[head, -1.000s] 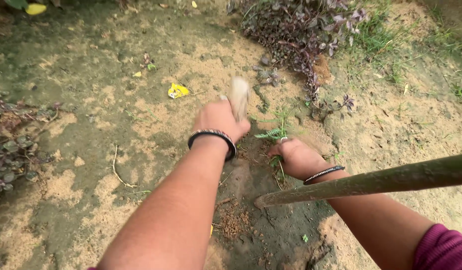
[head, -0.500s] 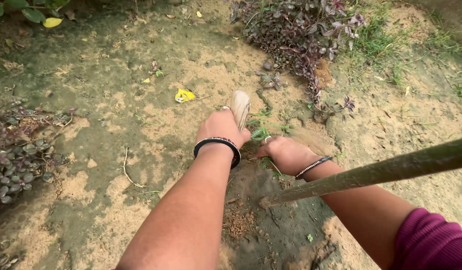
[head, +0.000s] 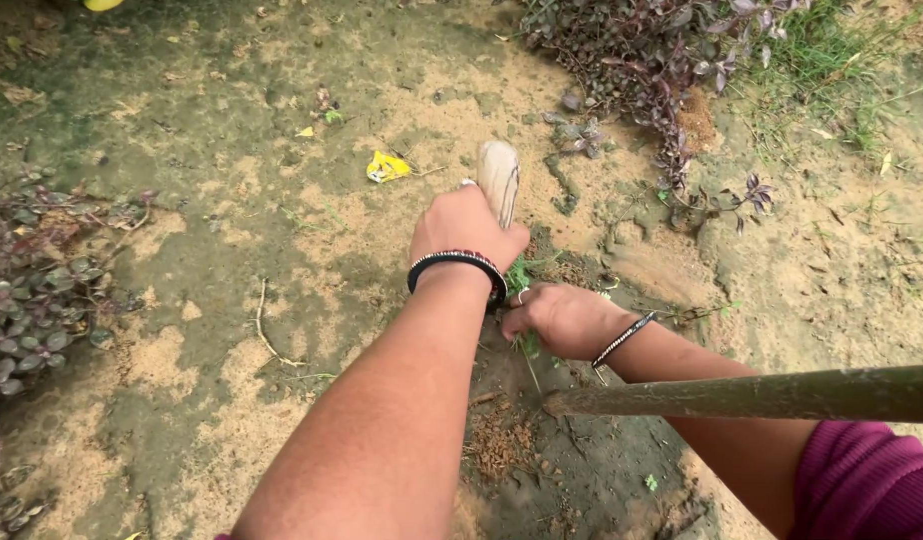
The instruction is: Planting a thin sapling in the soil and stabilizing it using a stone and manual soil packing.
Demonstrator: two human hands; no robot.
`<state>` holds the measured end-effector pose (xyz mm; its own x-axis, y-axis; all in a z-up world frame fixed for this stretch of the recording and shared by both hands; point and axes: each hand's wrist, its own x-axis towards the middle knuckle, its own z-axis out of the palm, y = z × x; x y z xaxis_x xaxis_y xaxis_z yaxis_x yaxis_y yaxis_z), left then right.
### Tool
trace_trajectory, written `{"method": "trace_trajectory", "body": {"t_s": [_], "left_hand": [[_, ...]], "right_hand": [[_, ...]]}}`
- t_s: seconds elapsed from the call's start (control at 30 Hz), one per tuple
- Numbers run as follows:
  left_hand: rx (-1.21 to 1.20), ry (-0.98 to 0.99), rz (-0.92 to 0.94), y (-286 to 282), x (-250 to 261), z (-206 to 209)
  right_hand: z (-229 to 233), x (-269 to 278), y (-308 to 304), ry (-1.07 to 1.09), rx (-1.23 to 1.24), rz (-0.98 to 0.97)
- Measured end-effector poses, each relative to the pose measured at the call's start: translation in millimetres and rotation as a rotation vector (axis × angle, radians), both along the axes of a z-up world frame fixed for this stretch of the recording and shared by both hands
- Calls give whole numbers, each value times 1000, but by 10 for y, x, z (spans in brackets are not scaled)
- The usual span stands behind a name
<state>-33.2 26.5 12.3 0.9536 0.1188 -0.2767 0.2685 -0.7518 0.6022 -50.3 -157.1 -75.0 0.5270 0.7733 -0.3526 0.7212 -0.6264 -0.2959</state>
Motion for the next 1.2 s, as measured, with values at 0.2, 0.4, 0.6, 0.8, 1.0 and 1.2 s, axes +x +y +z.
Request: {"method": "trace_trajectory", "body": {"t_s": [0.2,0.4,0.6,0.8,1.0,1.2], "left_hand": [[-38,-60,7,-153,-30,-21],[-116,-151,24,-322,-89,73],[-91,-113,-200,-640,-57,-36],[-230,-142,-142,-1050,-96,164],[-70,-6,-352,-1383,13,-68],[-208,-84,-191,-1630,156,-71]], "right_hand": [[223,45,-301,-2,-97,-250],[286,-41,-852,-80,-285,-432],[602,-122,-1316,-80,-307,-831],[655,-200,-1734,-150,-283,-973],[244,-286,-1837,-100,-315,-1018],[186,-353,-1788,-222,-149,-871]]}}
